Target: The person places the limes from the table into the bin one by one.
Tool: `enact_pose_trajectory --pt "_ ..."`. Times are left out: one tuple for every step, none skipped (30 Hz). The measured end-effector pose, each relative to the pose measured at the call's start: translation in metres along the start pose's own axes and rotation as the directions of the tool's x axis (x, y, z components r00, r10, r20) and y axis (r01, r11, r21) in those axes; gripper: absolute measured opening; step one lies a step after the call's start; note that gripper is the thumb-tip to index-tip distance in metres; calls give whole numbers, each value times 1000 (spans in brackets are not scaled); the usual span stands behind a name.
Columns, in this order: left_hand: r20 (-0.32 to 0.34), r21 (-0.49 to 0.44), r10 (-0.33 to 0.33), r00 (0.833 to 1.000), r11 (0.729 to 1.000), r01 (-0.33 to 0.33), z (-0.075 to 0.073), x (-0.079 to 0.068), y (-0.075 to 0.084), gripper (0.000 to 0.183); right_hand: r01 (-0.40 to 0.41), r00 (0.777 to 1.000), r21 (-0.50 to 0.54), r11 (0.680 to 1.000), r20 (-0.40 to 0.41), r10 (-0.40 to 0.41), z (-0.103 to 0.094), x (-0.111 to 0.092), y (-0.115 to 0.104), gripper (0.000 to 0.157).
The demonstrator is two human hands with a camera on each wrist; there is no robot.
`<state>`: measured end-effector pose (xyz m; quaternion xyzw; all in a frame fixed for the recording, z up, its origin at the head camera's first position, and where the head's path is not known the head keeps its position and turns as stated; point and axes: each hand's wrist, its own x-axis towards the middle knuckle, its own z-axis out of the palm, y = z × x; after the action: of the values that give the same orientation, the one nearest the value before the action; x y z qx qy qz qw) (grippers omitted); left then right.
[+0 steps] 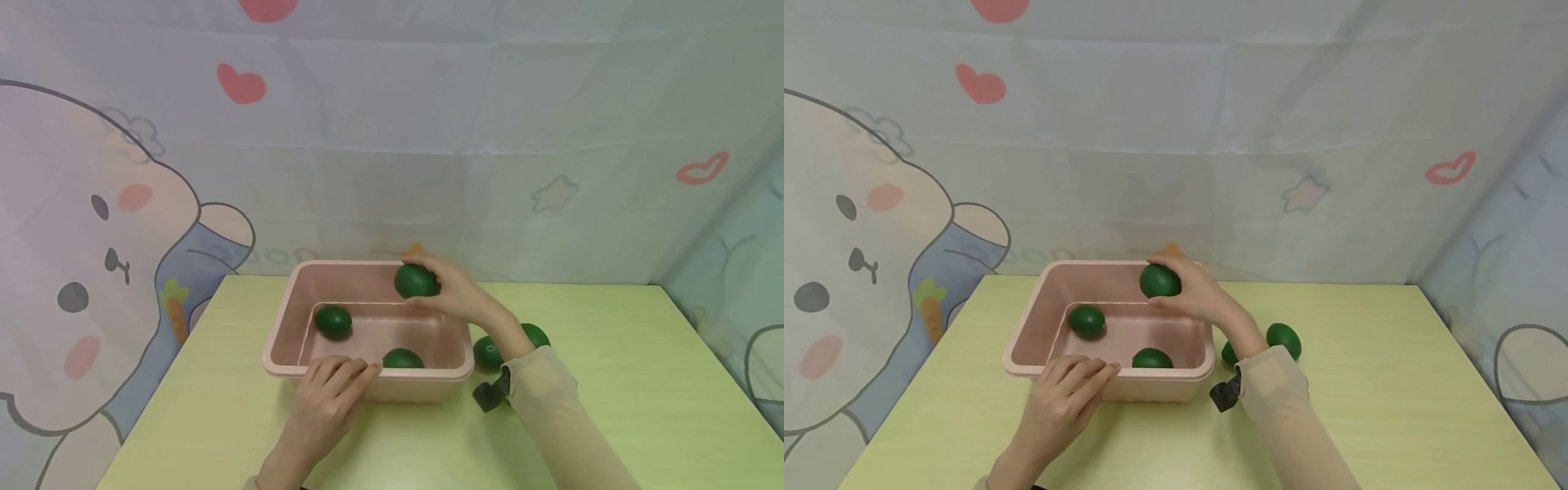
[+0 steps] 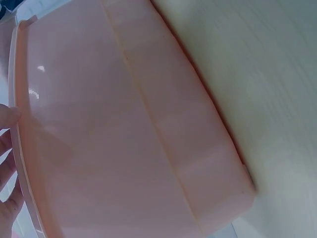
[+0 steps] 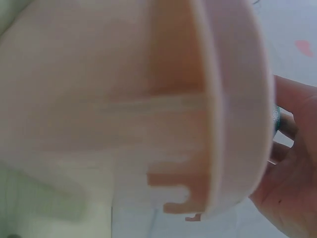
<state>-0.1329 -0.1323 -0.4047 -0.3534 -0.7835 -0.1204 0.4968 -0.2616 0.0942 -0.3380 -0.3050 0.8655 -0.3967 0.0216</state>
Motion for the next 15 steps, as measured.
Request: enact_pose_trajectory --pt "1 -1 0 1000 1000 0 0 0 0 27 -3 1000 -7 1000 4 3 0 0 1 65" --pt "3 0 0 1000 1000 0 0 0 0 27 -7 1000 -12 1000 6 7 1 -1 2 65" --pt "3 1 0 1000 1000 0 0 0 0 27 -8 1000 -20 1000 8 8 1 -2 2 66" --pt "4 1 -1 1000 1000 1 1 0 0 27 -8 1000 -31 999 8 9 1 -2 3 66" --pt "6 2 -2 1000 1000 2 1 -1 0 27 -11 1000 -42 999 7 11 2 -3 3 66" --pt "8 2 -4 1000 1000 4 1 -1 0 27 -15 1000 -48 999 7 15 2 -3 4 66" --pt "9 3 -5 1000 1000 5 1 -1 0 27 -15 1000 -57 998 7 16 2 -3 4 65" --pt "9 5 -5 1000 1000 5 1 -2 0 26 -13 1000 -66 998 6 14 3 -4 5 65" --pt "9 5 -6 1000 1000 6 1 -2 0 26 -10 1000 -74 997 7 10 3 -4 5 65" --pt "9 5 -7 1000 1000 7 2 -2 0 26 -8 1000 -79 997 8 9 3 -4 5 65" --pt "9 5 -8 1000 1000 8 2 -2 0 26 -7 1000 -79 997 11 8 4 -5 6 65" --pt "8 6 -7 1000 1000 7 2 -2 0 26 -4 1000 -77 997 12 5 4 -5 6 65" --pt "7 6 -7 1000 1000 7 2 -2 0 26 3 1000 -76 997 15 -2 4 -6 6 65" --pt "6 6 -6 1000 1000 6 2 -1 0 26 8 1000 -71 997 17 -7 4 -6 7 65" --pt "5 6 -6 1000 1000 6 1 -1 0 26 9 1000 -67 998 20 -8 5 -6 7 66"
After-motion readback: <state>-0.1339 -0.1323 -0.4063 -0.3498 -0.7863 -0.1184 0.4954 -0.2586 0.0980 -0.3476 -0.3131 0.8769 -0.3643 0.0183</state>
